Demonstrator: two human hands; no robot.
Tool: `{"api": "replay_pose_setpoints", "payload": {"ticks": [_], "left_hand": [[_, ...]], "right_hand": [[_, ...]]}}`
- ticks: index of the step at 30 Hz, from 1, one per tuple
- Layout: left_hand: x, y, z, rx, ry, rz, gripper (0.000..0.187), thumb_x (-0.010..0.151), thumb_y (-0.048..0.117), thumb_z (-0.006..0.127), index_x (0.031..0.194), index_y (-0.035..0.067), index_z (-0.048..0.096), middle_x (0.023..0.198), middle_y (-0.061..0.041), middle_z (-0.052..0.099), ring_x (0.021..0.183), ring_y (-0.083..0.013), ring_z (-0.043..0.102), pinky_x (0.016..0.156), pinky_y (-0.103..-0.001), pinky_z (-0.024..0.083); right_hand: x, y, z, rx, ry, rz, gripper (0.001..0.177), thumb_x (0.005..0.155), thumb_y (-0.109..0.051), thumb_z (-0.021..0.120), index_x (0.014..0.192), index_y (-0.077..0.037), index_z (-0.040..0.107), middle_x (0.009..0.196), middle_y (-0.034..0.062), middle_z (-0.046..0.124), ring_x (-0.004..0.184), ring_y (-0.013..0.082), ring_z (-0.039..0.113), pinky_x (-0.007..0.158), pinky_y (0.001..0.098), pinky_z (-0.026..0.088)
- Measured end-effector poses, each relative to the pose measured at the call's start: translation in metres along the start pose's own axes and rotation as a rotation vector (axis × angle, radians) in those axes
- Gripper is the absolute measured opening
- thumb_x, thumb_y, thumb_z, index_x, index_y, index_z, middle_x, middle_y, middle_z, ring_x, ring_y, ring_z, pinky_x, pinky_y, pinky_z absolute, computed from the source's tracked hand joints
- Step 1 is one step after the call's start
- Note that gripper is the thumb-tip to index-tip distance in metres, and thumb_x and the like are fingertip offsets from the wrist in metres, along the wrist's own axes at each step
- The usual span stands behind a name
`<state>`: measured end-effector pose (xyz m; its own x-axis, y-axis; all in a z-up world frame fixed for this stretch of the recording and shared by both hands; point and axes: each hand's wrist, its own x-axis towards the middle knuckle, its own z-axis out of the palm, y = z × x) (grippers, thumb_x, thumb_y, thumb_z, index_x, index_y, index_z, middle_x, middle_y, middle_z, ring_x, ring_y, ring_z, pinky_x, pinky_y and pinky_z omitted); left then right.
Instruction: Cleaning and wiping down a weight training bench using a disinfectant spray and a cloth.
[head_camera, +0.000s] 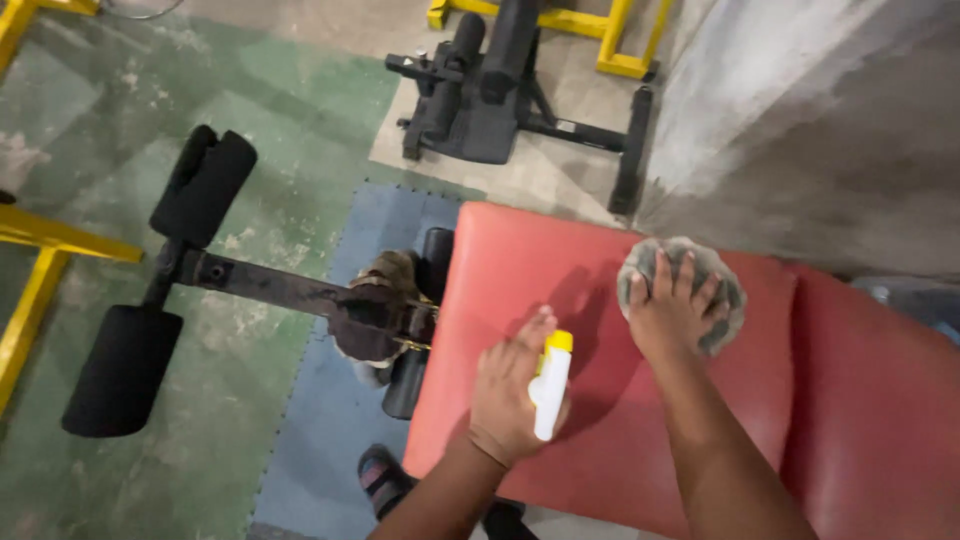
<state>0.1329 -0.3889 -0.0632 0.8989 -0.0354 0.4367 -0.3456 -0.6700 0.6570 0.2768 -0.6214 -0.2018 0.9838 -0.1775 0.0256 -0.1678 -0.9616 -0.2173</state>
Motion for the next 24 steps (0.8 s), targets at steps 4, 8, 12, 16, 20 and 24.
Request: {"api": "replay_pose_setpoints", "payload": {"ticks": [4,8,12,16,20,24], "left_hand": [[0.002,-0.003,-0.005,-0.041,-0.017,-0.011,0.066,0.085,0.018,0.069,0.144,-0.004,0.048,0.149,-0.018,0.056,0.129,-0.0298,0.062,0.097,-0.038,0.045],[0.0,-0.002,-0.008,-0.113,-0.083,-0.11,0.07,0.08,0.017,0.07,0.144,0.002,0.049,0.15,-0.015,0.058,0.123,-0.0296,0.064,0.092,-0.038,0.044],[0.006,-0.002,-0.008,-0.063,-0.037,-0.038,0.064,0.085,0.017,0.067,0.143,-0.003,0.049,0.148,-0.019,0.058,0.117,-0.0295,0.065,0.09,-0.036,0.043],[0.002,0.0,-0.008,-0.047,-0.055,-0.015,0.057,0.09,0.018,0.063,0.142,-0.003,0.052,0.152,-0.018,0.053,0.122,-0.03,0.059,0.096,-0.038,0.041],[0.004,0.001,-0.009,-0.063,-0.086,-0.05,0.054,0.092,0.022,0.061,0.141,-0.001,0.053,0.151,-0.015,0.055,0.124,-0.0279,0.059,0.095,-0.036,0.04],[0.002,0.0,-0.009,-0.09,-0.097,-0.084,0.06,0.09,0.023,0.063,0.144,-0.001,0.05,0.152,-0.016,0.054,0.114,-0.0296,0.06,0.09,-0.036,0.042]], "right_hand": [[0.027,-0.076,0.004,-0.1,-0.204,-0.115,0.071,0.098,-0.061,0.024,0.16,-0.027,0.032,0.171,0.0035,0.022,0.154,0.0439,0.014,0.113,0.0744,0.011],[0.022,-0.16,-0.01,-0.144,-0.26,-0.528,0.063,0.098,-0.053,0.039,0.153,-0.024,0.043,0.167,0.002,0.031,0.15,0.0409,0.03,0.113,0.0652,0.025],[0.024,-0.182,0.009,-0.061,-0.339,-0.903,0.058,0.101,-0.052,0.032,0.154,-0.029,0.042,0.17,0.0022,0.019,0.154,0.0424,0.01,0.118,0.0718,0.007],[0.043,-0.199,-0.002,-0.1,-0.5,-0.789,0.06,0.095,-0.063,0.041,0.153,-0.045,0.042,0.17,-0.0133,0.02,0.157,0.0337,0.009,0.121,0.0633,0.009],[0.066,-0.21,0.001,-0.154,-0.522,-0.519,0.067,0.092,-0.073,0.04,0.156,-0.054,0.03,0.169,-0.0112,0.025,0.147,0.0297,0.035,0.114,0.0553,0.031],[0.057,-0.193,0.015,-0.053,-0.487,-0.505,0.069,0.093,-0.069,0.042,0.157,-0.046,0.034,0.167,-0.0039,0.033,0.146,0.0344,0.036,0.114,0.0543,0.028]]}}
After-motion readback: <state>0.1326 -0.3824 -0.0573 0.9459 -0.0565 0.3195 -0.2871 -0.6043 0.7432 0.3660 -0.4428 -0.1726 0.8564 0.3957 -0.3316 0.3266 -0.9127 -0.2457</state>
